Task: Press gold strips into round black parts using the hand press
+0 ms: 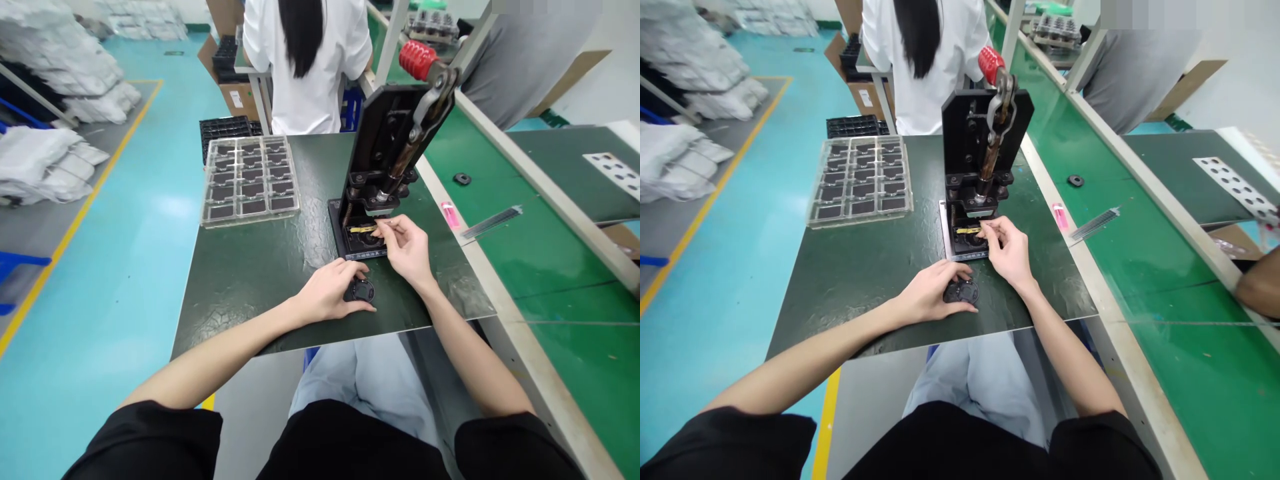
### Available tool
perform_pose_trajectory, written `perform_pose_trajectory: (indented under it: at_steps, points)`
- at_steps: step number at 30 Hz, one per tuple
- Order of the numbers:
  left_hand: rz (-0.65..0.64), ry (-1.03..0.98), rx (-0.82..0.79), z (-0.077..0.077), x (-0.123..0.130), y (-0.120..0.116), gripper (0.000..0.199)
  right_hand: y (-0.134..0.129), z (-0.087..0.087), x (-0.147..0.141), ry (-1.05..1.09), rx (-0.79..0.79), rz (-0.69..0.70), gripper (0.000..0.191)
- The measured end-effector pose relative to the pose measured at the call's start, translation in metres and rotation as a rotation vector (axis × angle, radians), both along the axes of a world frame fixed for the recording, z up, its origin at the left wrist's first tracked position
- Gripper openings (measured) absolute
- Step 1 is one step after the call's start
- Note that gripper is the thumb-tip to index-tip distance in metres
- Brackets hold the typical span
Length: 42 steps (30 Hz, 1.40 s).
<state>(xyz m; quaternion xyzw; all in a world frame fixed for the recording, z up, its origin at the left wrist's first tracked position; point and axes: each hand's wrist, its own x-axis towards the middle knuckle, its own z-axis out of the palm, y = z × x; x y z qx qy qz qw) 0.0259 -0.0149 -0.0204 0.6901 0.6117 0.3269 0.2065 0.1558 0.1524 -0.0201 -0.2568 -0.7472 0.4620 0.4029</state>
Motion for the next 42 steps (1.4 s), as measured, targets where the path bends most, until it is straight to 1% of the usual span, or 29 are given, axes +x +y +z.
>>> perform_pose_trajectory:
  at_steps: [5,7,9,11,12,13,15,18,21,24,31,34,38,42]
  points:
    - [-0.016,0.004,0.022,-0.001,-0.001,0.001,0.063,-0.001,-0.002,0.001,-0.028,0.058,-0.018,0.032]
    - [-0.016,0.002,0.021,-0.001,-0.001,0.002,0.063,-0.004,0.003,0.001,-0.008,0.087,-0.044,0.031]
    - [-0.009,-0.007,0.011,-0.001,-0.001,0.002,0.063,-0.011,0.012,0.004,0.055,0.107,-0.122,0.032]
    - [-0.005,-0.018,-0.001,-0.001,-0.001,0.002,0.063,-0.021,0.02,0.012,0.124,0.097,-0.209,0.034]
    - [-0.006,-0.025,-0.004,-0.002,-0.001,0.002,0.064,-0.027,0.023,0.018,0.133,0.078,-0.222,0.035]
    - [-0.008,-0.031,-0.005,-0.002,-0.001,0.002,0.064,-0.034,0.025,0.024,0.117,0.053,-0.205,0.037]
    - [-0.012,-0.043,0.004,-0.003,-0.001,0.002,0.064,-0.047,0.023,0.037,0.032,-0.011,-0.119,0.039]
    - [-0.01,-0.063,0.029,-0.004,-0.001,0.002,0.064,-0.063,0.01,0.051,-0.102,-0.077,0.013,0.038]
    - [0.002,-0.085,0.025,-0.005,0.0,0.002,0.064,-0.067,-0.002,0.055,-0.155,-0.086,0.072,0.035]
    - [0.016,-0.094,0.008,-0.004,0.0,0.002,0.065,-0.065,-0.006,0.053,-0.155,-0.067,0.079,0.032]
    - [0.028,-0.089,-0.02,-0.005,0.0,0.002,0.065,-0.065,-0.002,0.052,-0.178,0.052,0.082,0.021]
    - [0.029,-0.092,-0.009,-0.005,0.0,0.002,0.065,-0.067,-0.001,0.054,-0.185,0.1,0.078,0.019]
    - [0.019,-0.088,0.016,-0.004,0.001,0.001,0.064,-0.067,0.0,0.054,-0.182,0.088,0.077,0.018]
    - [0.024,-0.074,0.007,-0.003,0.001,0.0,0.064,-0.068,0.001,0.054,-0.185,0.079,0.086,0.019]
